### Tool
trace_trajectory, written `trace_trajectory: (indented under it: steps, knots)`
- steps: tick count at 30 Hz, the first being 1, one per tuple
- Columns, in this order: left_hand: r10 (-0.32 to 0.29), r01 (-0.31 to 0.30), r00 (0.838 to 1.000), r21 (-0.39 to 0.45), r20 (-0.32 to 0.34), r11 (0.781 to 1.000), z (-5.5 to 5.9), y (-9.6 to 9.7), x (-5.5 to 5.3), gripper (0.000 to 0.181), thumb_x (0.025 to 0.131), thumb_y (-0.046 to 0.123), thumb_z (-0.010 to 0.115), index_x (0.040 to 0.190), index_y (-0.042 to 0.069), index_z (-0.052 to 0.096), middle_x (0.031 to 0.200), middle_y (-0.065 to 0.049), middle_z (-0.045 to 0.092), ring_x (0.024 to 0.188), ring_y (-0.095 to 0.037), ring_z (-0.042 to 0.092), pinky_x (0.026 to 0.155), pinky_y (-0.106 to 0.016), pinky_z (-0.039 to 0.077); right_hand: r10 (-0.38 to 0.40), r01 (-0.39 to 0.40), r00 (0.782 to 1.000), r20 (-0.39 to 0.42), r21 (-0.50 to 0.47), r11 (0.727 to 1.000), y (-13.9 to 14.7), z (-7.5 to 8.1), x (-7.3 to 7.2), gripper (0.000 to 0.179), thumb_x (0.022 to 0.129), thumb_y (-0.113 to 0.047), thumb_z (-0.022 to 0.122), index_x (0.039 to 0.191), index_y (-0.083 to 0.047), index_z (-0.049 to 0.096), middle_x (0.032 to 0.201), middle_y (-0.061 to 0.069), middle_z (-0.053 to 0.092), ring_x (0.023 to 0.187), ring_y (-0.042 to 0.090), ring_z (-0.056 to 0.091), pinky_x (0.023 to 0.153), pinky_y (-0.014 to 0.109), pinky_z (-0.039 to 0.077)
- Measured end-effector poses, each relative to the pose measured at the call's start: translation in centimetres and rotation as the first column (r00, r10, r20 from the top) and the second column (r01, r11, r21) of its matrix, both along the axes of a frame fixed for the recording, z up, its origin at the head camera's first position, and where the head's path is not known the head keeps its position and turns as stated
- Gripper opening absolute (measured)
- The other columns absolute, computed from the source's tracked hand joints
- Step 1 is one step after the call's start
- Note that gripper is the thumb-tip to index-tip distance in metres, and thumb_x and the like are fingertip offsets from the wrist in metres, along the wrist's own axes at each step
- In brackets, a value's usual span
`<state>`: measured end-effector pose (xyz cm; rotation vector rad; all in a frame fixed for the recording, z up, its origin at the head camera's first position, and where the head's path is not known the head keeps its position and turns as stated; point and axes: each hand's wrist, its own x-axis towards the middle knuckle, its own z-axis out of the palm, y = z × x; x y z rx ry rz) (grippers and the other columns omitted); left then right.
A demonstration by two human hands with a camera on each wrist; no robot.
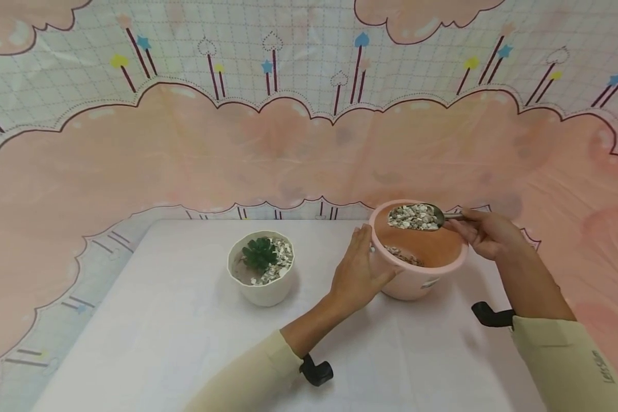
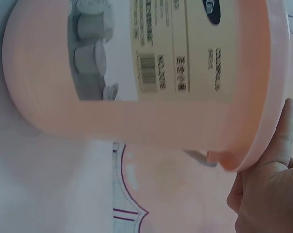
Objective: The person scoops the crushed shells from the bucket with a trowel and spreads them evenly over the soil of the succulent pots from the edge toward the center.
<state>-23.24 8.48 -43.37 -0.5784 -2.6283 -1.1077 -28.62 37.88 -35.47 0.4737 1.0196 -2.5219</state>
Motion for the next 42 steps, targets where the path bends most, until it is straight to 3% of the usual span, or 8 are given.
trace_trajectory:
  steps: [11, 18, 24, 29, 32, 36, 39, 42]
  knots:
    - [0.030, -0.031, 0.999, 0.094, 0.010, 0.995, 1.9, -1.9, 1.3, 0.081, 0.095, 0.031, 0.075, 0.161, 0.005, 0.035, 0.168, -0.013, 0.034, 0.158, -0.030, 0.021, 0.116, -0.053, 0.040, 0.017, -0.017, 1.000, -0.007, 0.007, 1.000, -3.0, 1.4, -0.9, 0.037, 0.111, -0.011, 0.047, 0.090, 0.009, 0.071, 0.093, 0.031, 0.068, 0.085, 0.035, 0.078, 0.085, 0.026, 0.058]
    - [0.063, -0.047, 0.986, 0.106, -0.151, 0.993, 2.9, -4.9, 2.7, 0.064, 0.095, 0.025, 0.075, 0.150, 0.004, 0.047, 0.154, -0.013, 0.050, 0.153, -0.036, 0.033, 0.119, -0.046, 0.037, 0.075, -0.073, 0.994, -0.079, 0.025, 0.997, -7.1, 1.8, -1.3, 0.034, 0.111, -0.007, 0.046, 0.093, 0.007, 0.071, 0.094, 0.027, 0.070, 0.084, 0.036, 0.078, 0.081, 0.027, 0.060]
    - [0.113, -0.087, 0.967, 0.121, -0.229, 0.989, 3.9, -8.3, 3.6, 0.069, 0.091, 0.024, 0.081, 0.147, 0.001, 0.048, 0.148, -0.014, 0.054, 0.150, -0.040, 0.037, 0.119, -0.050, 0.036, 0.112, -0.106, 0.989, -0.099, 0.071, 0.992, -11.1, 2.2, -1.9, 0.033, 0.112, -0.007, 0.045, 0.094, 0.006, 0.070, 0.090, 0.024, 0.071, 0.082, 0.036, 0.078, 0.077, 0.027, 0.061]
    - [0.186, -0.186, 0.955, 0.025, -0.231, 0.982, 4.6, -11.7, 3.6, 0.084, 0.092, 0.037, 0.082, 0.150, -0.006, 0.041, 0.149, -0.024, 0.049, 0.151, -0.048, 0.031, 0.121, -0.055, 0.030, 0.178, -0.169, 0.976, -0.126, 0.079, 0.982, -13.8, 2.4, -2.3, 0.039, 0.114, -0.008, 0.040, 0.094, 0.009, 0.069, 0.083, 0.026, 0.070, 0.080, 0.034, 0.078, 0.076, 0.027, 0.061]
    - [0.247, -0.266, 0.948, -0.075, -0.200, 0.961, 4.8, -13.7, 3.3, 0.099, 0.090, 0.049, 0.082, 0.153, -0.010, 0.035, 0.153, -0.031, 0.042, 0.152, -0.051, 0.025, 0.123, -0.057, 0.024, 0.209, -0.197, 0.968, -0.138, 0.093, 0.976, -15.2, 2.4, -2.7, 0.043, 0.114, -0.008, 0.037, 0.093, 0.010, 0.070, 0.084, 0.028, 0.071, 0.078, 0.032, 0.078, 0.075, 0.026, 0.061]
    - [0.348, -0.361, 0.932, -0.216, -0.096, 0.907, 4.3, -15.7, 2.7, 0.120, 0.084, 0.066, 0.079, 0.156, -0.014, 0.027, 0.159, -0.038, 0.030, 0.154, -0.056, 0.014, 0.124, -0.061, 0.016, 0.217, -0.201, 0.969, -0.115, 0.134, 0.970, -16.9, 2.1, -3.1, 0.042, 0.115, -0.007, 0.037, 0.094, 0.011, 0.069, 0.086, 0.029, 0.072, 0.077, 0.031, 0.078, 0.072, 0.024, 0.060]
    - [0.413, -0.400, 0.910, -0.300, -0.022, 0.866, 3.5, -16.8, 2.5, 0.132, 0.079, 0.075, 0.077, 0.158, -0.015, 0.023, 0.161, -0.041, 0.025, 0.153, -0.059, 0.011, 0.123, -0.065, 0.012, 0.208, -0.189, 0.974, -0.095, 0.177, 0.966, -18.3, 1.7, -3.3, 0.033, 0.114, -0.005, 0.039, 0.101, 0.011, 0.065, 0.086, 0.029, 0.072, 0.076, 0.033, 0.078, 0.073, 0.025, 0.060]
    - [0.445, -0.416, 0.896, -0.338, 0.008, 0.844, 2.7, -17.5, 2.6, 0.136, 0.075, 0.076, 0.080, 0.157, -0.017, 0.024, 0.158, -0.043, 0.027, 0.149, -0.062, 0.018, 0.121, -0.069, 0.015, 0.209, -0.181, 0.973, -0.102, 0.228, 0.957, -19.5, 1.1, -3.4, 0.023, 0.113, -0.003, 0.040, 0.112, 0.011, 0.058, 0.086, 0.027, 0.073, 0.076, 0.034, 0.078, 0.077, 0.027, 0.060]
